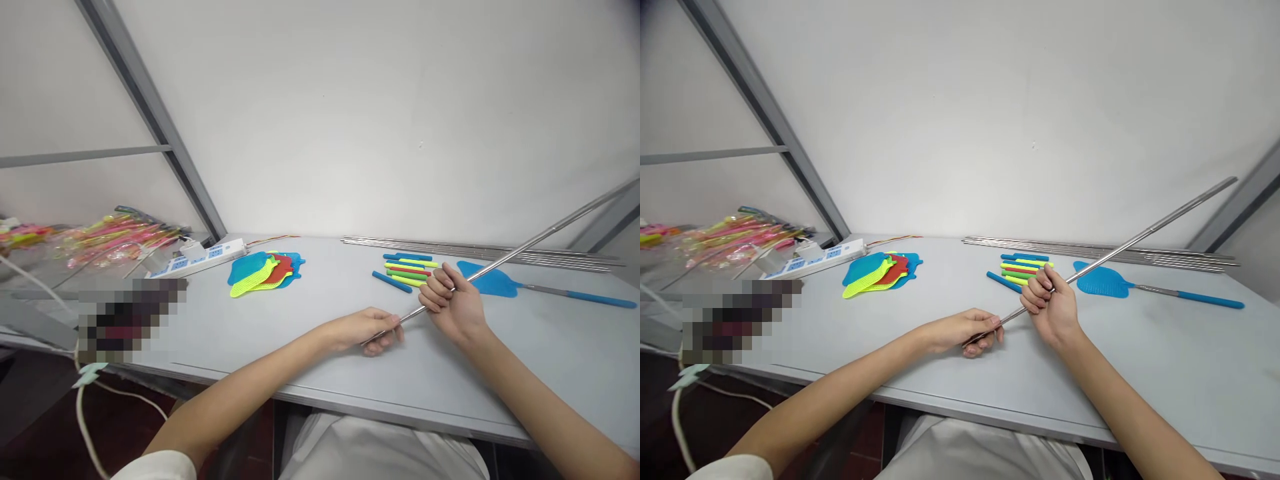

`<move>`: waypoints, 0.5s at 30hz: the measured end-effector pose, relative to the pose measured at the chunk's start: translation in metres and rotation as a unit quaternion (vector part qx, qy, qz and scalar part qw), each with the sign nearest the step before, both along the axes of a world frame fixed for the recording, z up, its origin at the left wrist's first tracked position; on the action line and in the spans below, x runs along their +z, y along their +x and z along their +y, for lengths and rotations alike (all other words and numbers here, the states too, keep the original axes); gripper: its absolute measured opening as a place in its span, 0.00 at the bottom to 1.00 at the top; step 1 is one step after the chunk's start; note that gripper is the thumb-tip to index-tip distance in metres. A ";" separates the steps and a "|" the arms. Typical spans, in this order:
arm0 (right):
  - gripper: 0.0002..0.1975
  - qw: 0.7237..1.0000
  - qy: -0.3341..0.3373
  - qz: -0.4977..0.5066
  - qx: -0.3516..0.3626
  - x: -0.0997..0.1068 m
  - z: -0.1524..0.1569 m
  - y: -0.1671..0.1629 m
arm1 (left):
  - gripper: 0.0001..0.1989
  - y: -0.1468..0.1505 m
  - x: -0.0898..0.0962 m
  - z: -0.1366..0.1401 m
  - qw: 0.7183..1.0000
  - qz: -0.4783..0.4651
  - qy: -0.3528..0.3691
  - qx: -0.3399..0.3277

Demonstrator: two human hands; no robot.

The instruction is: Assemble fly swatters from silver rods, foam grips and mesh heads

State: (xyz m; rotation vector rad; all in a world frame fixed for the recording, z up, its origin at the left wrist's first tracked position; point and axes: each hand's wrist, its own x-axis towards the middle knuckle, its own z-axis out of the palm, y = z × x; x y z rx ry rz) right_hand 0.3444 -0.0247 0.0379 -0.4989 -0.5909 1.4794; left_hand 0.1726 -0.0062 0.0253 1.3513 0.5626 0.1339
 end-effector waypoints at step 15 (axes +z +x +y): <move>0.14 0.993 -0.030 0.077 -0.078 -0.001 0.006 0.017 | 0.24 -0.005 0.000 0.012 0.961 0.031 0.256 0.096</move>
